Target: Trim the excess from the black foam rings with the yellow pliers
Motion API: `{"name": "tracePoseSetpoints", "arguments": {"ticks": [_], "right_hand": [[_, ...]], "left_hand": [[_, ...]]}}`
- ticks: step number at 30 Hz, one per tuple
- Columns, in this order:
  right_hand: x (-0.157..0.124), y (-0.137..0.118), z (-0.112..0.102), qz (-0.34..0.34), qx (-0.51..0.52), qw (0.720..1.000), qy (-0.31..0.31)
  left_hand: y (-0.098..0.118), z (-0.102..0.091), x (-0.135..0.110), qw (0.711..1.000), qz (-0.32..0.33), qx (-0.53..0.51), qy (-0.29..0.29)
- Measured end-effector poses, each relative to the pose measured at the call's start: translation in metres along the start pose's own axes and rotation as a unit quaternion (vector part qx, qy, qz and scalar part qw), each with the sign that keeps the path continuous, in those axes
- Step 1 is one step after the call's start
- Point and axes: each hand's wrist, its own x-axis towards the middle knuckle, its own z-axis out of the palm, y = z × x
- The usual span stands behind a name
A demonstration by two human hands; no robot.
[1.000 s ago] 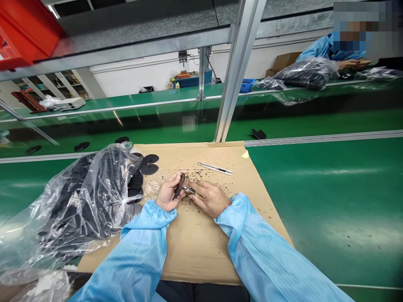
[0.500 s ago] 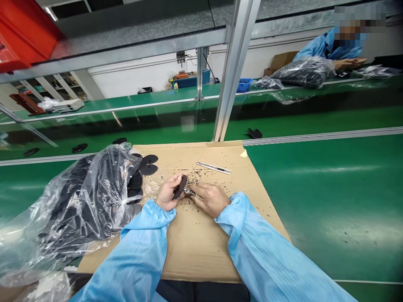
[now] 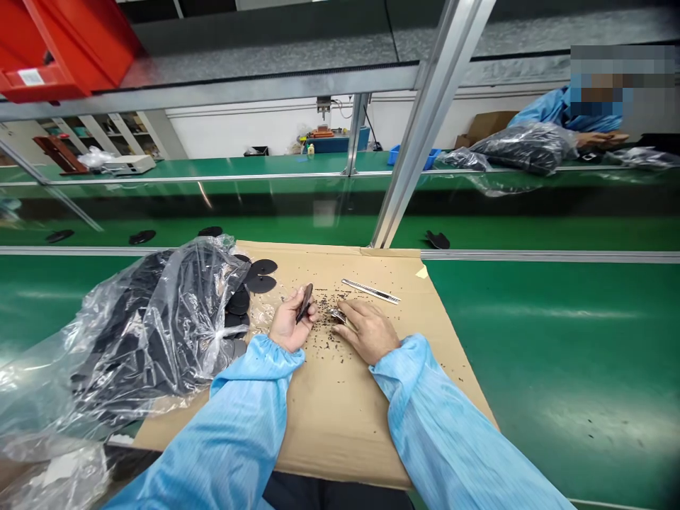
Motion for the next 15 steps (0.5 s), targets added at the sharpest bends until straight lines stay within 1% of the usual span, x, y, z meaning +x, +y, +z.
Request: {"name": "tracePoseSetpoints", "arguments": {"ticks": [2,5,7,9,12,14,15], "right_hand": [[0.001,0.001,0.001,0.003,-0.003,1.0,-0.004],[0.0,0.001,0.003,-0.002,-0.002,1.0,-0.01],[-0.002,-0.001,0.004,-0.011,0.003,1.0,-0.001],[-0.004,-0.004,0.003,-0.017,0.02,0.999,0.039],[-0.002,-0.001,-0.004,-0.006,0.076,0.988,0.136],[0.003,0.014,-0.013,0.022,0.1,0.977,0.186],[0.008,0.027,-0.018,0.043,0.098,0.974,0.197]], "left_hand": [[0.0,0.0,0.0,1.0,-0.005,-0.012,-0.004],[0.0,0.0,0.0,1.0,0.0,-0.004,0.02],[0.0,0.0,0.001,0.999,0.001,0.01,0.036],[-0.001,-0.001,0.001,0.999,0.006,0.019,0.039],[-0.002,-0.001,0.001,0.999,0.021,0.017,0.04],[-0.003,-0.001,0.001,0.999,0.022,0.015,0.041],[-0.003,-0.001,0.0,0.999,0.021,0.015,0.04]]}}
